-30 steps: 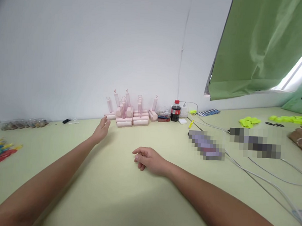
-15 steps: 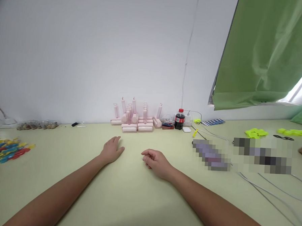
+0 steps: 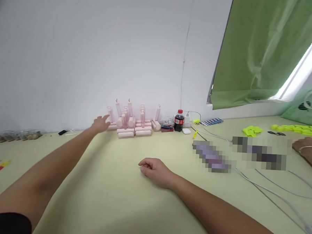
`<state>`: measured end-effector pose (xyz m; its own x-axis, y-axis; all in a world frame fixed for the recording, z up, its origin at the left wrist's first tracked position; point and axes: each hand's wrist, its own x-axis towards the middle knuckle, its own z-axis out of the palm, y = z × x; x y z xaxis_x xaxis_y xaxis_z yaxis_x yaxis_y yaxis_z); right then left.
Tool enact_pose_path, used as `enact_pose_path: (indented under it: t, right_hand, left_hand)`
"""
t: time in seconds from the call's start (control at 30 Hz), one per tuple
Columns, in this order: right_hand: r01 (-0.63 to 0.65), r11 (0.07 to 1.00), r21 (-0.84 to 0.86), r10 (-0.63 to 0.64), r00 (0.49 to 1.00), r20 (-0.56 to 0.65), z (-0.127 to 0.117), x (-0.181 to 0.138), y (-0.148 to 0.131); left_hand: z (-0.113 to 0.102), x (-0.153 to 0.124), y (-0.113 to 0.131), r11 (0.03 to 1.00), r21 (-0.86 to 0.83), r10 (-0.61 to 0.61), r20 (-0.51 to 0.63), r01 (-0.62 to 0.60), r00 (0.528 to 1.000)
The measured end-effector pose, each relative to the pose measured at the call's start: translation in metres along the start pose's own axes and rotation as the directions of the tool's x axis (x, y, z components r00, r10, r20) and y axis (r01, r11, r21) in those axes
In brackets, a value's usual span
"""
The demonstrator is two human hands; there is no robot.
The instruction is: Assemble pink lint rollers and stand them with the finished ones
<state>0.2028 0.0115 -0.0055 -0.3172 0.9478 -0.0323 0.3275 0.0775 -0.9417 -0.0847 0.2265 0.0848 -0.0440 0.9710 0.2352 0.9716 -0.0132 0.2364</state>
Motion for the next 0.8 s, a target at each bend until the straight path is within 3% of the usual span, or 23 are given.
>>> enact_pose_path:
  t: [0.13,0.27,0.53,0.8]
  right_hand:
    - [-0.008,0.999,0.054,0.007,1.0,0.004,0.0,0.0,0.001]
    - [-0.019,0.991,0.134,0.019,1.0,0.006,0.0,0.0,0.004]
    - [-0.075,0.98,0.183,0.074,0.997,0.012,0.0,0.0,0.003]
    - [-0.076,0.977,0.201,0.076,0.997,0.006,0.0,-0.002,0.002]
  left_hand:
    - [-0.014,0.049,0.011,0.998,-0.025,-0.05,-0.012,0.05,0.999]
    - [-0.011,0.065,0.019,0.992,-0.055,-0.111,-0.005,0.11,0.994]
    - [-0.005,0.074,0.02,0.984,-0.096,-0.15,-0.019,0.147,0.989]
    - [0.005,0.049,0.013,0.975,-0.189,-0.151,-0.166,0.119,0.974]
